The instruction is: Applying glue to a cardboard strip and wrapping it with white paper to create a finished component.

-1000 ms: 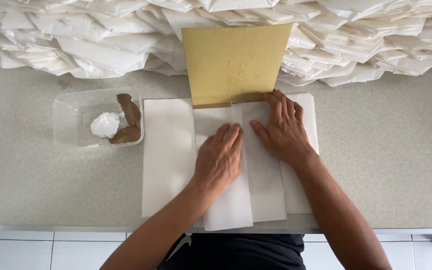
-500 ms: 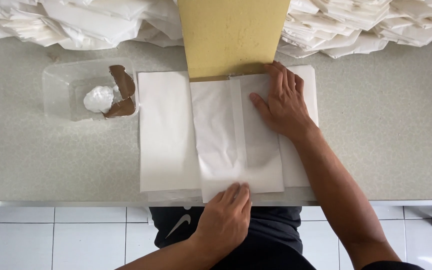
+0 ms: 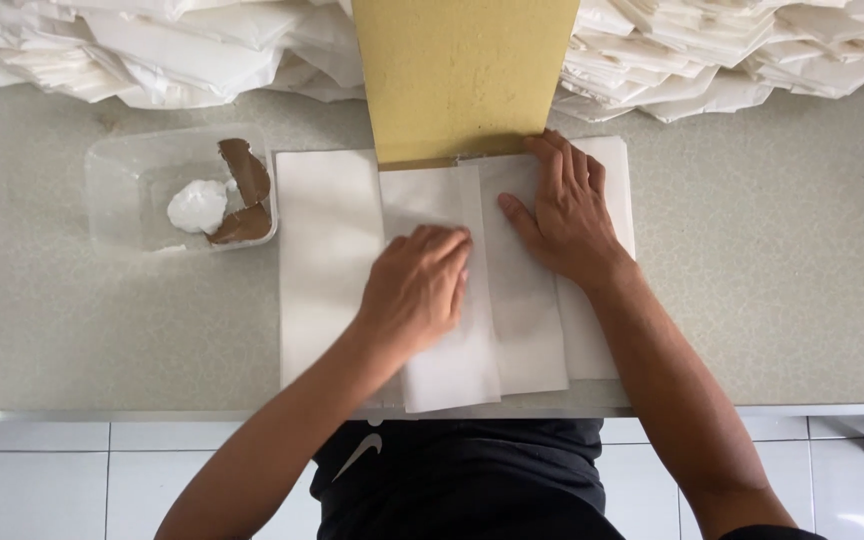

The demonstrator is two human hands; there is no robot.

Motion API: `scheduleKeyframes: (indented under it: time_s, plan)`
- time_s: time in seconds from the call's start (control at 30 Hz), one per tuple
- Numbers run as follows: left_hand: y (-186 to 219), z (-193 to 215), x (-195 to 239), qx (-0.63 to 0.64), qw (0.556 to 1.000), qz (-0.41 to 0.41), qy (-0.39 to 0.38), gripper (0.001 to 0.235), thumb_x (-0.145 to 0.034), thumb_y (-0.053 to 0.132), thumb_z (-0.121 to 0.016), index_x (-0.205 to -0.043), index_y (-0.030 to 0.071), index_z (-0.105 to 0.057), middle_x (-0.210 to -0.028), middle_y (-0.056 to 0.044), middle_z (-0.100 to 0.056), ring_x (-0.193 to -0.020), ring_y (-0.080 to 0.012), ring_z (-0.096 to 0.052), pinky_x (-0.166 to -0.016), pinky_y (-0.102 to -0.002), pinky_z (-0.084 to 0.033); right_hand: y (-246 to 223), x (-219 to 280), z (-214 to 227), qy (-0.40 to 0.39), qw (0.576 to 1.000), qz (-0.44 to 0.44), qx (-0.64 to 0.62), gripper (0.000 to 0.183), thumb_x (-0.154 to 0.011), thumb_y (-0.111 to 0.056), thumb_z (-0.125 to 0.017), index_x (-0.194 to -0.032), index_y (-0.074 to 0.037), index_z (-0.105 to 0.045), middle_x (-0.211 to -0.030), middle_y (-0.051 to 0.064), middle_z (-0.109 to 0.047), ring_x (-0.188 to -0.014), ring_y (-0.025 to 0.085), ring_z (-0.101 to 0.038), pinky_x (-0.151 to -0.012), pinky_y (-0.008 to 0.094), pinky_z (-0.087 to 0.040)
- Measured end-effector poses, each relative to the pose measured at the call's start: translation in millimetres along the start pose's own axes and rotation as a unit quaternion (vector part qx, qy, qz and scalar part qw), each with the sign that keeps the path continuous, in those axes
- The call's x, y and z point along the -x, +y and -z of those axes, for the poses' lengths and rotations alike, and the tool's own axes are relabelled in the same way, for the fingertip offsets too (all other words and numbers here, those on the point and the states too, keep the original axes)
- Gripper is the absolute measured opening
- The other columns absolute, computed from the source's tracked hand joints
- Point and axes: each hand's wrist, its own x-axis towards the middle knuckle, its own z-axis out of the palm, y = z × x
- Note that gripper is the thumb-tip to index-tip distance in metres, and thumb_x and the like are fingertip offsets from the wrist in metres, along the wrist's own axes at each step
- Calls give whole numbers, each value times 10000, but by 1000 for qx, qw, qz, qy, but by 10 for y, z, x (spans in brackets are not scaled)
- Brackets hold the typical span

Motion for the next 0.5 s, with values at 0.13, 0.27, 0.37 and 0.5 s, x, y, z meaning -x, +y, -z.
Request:
scheduleKeyframes:
  time_s: [0.13, 0.27, 0.37, 0.5]
  plan:
    - [-183, 38, -319, -37, 999, -5, 10, 362, -921, 137, -567, -1242, 42, -705, -1249, -105, -688, -1198, -286, -630, -845, -394, -547, -18, -7, 17, 9, 1000, 1, -9, 597, -1047, -512, -460, -1430, -66, -357, -1422, 187, -457, -1406, 361, -431, -1102, 541, -353]
    - [-277, 19, -391, -50, 998, -32, 38, 351, -882, 101, -589, -1203, 53, -724, -1202, -85, -699, -1169, -265, -637, -809, -361, -564, -61, -7, 32, 14, 1000, -2, -13, 588, -1054, -510, -444, -1425, -60, -369, -1412, 185, -471, -1409, 358, -438, -1103, 538, -353]
    - [-361, 37, -363, -16, 996, -47, 79, 278, -886, 168, -659, -1133, 88, -757, -1144, -56, -725, -1119, -238, -671, -798, -328, -588, -40, -1, 30, 10, 1000, -1, -12, 588, -1052, -507, -451, -1430, -62, -378, -1414, 187, -476, -1415, 360, -437, -1109, 544, -353]
    - [-479, 73, -357, -37, 992, -51, 105, 237, -875, 194, -694, -1081, 116, -780, -1088, -39, -738, -1075, -225, -688, -760, -322, -592, -61, -10, 36, 13, 1000, -3, -8, 584, -1045, -491, -473, -1426, -56, -386, -1406, 193, -484, -1413, 368, -443, -1107, 549, -361]
